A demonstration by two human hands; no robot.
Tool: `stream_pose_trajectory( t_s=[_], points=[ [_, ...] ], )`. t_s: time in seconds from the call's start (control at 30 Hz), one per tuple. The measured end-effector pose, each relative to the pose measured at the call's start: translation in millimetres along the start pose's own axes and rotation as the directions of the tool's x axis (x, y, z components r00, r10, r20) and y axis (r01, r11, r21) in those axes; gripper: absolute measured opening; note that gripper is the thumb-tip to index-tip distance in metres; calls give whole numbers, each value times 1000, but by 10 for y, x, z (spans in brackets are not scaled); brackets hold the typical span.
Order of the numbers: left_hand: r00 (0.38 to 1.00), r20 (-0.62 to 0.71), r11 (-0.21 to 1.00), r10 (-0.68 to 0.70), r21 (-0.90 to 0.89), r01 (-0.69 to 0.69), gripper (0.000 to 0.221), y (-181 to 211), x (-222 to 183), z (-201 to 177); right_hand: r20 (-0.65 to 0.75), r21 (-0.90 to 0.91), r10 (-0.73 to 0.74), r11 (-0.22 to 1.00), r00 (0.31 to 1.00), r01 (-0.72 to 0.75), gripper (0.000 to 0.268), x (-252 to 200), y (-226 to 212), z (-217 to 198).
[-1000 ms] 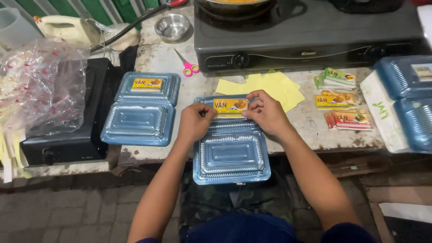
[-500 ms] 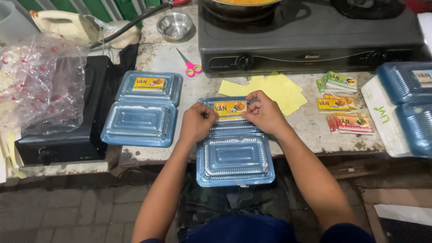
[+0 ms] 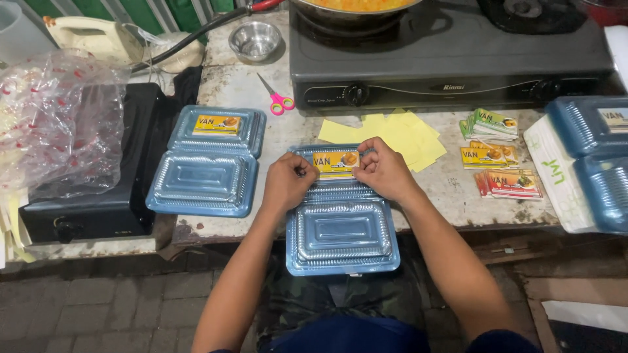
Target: Peeling yellow labels from a sheet and applying them to the lids of blue plastic food containers.
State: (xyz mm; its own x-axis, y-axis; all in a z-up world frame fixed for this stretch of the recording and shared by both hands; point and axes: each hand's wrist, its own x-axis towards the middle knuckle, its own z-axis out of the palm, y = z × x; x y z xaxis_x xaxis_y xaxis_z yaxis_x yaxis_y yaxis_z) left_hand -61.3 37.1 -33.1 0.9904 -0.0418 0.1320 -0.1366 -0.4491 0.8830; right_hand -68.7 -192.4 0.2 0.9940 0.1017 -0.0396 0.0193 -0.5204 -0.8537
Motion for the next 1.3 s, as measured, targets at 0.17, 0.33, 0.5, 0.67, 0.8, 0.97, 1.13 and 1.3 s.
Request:
stream_pose_trajectory(
  t_s=[0.17, 0.33, 0.5, 0.67, 0.8, 0.97, 1.13, 1.3],
  points=[
    [1000, -3, 1000, 4, 3, -4, 12, -12, -3, 4, 13, -12, -3, 1000, 1000, 3, 48, 0, -39, -15],
    [999, -24, 1000, 31, -2, -31, 14, -31, -6, 21, 26, -67, -4, 998, 1000, 5, 51, 34, 27, 5],
    [997, -51, 997, -65, -49, 63, 29, 89, -64, -58, -20, -160, 10, 987, 1000, -13, 55, 13, 39, 27],
    [981, -15, 972, 192, 138, -188, 43, 153, -43, -60, 7, -314, -271, 913, 963, 259, 58, -28, 68, 45],
    [882, 344, 780, 323, 431, -454, 33, 237, -2, -48, 434, -491, -220, 755, 874, 434, 72, -110, -196, -66],
    [907, 397, 814, 140, 475, -334, 37, 158, 68, -212, 461, -576, -126, 711, 878, 404, 69, -123, -183, -227],
    [934, 358, 767, 3, 598, -232, 38, 9, 52, -517, 390, -648, -126, 666, 912, 370, 62, -126, 85, -386],
    [923, 247, 812, 294, 445, -378, 38, 54, -81, -391, 261, -559, -259, 744, 930, 364, 64, -113, 166, -270]
  ],
)
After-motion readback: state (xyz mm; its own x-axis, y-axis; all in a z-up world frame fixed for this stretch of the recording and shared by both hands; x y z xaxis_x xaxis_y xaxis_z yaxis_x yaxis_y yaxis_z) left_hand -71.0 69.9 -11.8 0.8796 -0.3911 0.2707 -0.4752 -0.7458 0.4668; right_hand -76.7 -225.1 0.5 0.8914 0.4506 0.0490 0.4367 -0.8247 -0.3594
